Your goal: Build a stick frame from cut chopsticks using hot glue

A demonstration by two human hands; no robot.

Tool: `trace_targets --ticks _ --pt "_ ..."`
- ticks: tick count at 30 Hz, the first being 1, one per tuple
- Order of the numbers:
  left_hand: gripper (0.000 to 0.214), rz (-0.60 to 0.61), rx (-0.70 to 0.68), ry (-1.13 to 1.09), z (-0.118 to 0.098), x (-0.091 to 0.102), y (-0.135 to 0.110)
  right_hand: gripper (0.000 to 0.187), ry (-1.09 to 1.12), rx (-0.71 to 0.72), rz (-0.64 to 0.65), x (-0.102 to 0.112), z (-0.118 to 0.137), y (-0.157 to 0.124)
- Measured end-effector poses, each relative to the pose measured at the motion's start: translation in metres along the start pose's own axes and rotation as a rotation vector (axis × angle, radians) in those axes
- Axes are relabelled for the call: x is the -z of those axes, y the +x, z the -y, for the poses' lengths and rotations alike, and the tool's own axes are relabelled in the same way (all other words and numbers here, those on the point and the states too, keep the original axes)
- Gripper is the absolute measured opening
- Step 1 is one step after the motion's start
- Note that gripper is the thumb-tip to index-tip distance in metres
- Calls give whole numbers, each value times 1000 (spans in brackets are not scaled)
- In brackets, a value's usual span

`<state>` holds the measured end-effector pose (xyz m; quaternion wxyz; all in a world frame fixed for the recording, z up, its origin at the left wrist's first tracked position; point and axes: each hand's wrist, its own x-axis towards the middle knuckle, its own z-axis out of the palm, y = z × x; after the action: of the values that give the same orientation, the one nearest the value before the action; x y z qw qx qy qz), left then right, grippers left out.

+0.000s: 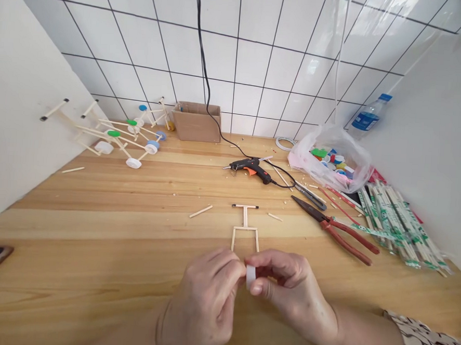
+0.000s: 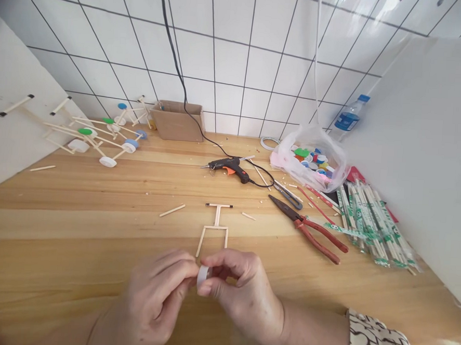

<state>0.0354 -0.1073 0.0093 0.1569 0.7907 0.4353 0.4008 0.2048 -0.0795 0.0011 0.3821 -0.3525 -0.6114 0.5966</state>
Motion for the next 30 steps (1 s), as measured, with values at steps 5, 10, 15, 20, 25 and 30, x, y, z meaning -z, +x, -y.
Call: trace_targets --ticks 5,10,15,20,25,30 --pt "21 -4 86 -85 6 1 9 26 -44 21 1 7 5 9" --pt "7 -5 107 -88 16 3 8 29 -187 75 59 16 13 14" --pt "16 -4 87 -38 17 6 5 27 -321 187 26 14 10 11" --pt "21 -8 52 -47 12 7 7 28 -347 318 9 11 6 9" --pt "21 -2 6 -77 8 7 6 27 -270 305 11 7 3 7" --pt "21 -9 20 -114 6 4 5 27 -194 247 17 4 2 5"
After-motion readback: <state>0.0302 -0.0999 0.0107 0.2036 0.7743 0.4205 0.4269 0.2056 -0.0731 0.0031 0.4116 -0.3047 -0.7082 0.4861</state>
